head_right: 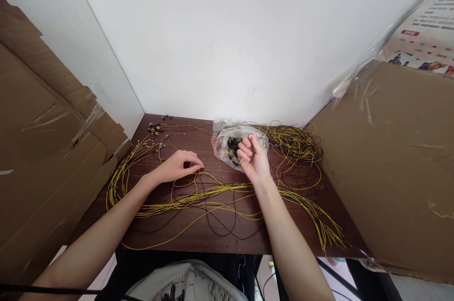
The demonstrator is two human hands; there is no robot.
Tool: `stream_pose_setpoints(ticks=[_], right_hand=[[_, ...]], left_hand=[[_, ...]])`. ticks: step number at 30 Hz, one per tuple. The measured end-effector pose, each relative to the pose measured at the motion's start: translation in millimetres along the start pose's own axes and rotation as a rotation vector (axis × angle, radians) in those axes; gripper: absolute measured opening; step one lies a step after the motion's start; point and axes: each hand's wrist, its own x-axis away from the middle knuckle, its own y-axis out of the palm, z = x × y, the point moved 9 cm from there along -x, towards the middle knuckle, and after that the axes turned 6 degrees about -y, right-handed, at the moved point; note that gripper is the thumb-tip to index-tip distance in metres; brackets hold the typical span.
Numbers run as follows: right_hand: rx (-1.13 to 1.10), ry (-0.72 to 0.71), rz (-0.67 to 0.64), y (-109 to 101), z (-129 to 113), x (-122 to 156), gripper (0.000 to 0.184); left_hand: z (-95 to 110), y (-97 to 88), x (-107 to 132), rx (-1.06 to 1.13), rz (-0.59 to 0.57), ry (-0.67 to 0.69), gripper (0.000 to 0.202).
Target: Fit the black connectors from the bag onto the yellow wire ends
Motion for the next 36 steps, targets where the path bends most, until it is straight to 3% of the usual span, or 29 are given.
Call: stream_pose_setpoints(ticks=[6,7,9,12,16,18,19,23,25,29,36], right_hand=[[0.467,-0.146,-0.04,5.7,-19.3,10.7,0.029],[0.592,-0.141,-0.064,9.4,-16.7,15.7,0.032],[0.892,-0.118,-0.153,19.4,-6.5,28.6,0.037],[1.386,-0.003,-0.33,27.7,21.2,53.5,0.054],[1.989,0.098,-0.544,24.5,48.4,81.6,0.097],[2.17,0.111,-0.622,20.7,53.5,88.8,0.099],[2.221,0.111,-0.637,18.4,53.3,90.3,0.091],[2.295,0.089,-0.562,6.6,39.9,87.1,0.037],[2.305,0.082,-0.497,-0.4,31.4,84.2,0.024],[2.298,0.058,-0.396,-11.9,17.5,80.1,0.024],[2.326,0.096,-0.277,-32.2,-11.1,72.1,0.026]], left_hand=[[9.6,-15.6,21.0,0.001,-0.138,-0.132,0.035],[9.9,-17.5,28.9,0.012,-0.176,-0.165,0.048],[10.9,-16.7,47.7,0.032,-0.279,-0.208,0.073],[14.6,-13.2,71.8,-0.045,-0.344,-0.19,0.106],[15.8,3.4,84.1,-0.169,-0.364,-0.199,0.125],[17.1,6.9,80.9,-0.216,-0.317,-0.201,0.124],[17.0,7.4,78.6,-0.227,-0.298,-0.206,0.121],[13.6,-1.5,69.7,-0.227,-0.196,-0.216,0.092],[10.1,-9.3,66.3,-0.248,-0.124,-0.206,0.073],[1.1,-17.0,63.9,-0.328,-0.028,-0.154,0.028],[-19.7,-33.8,79.5,-0.306,0.097,-0.104,0.028]])
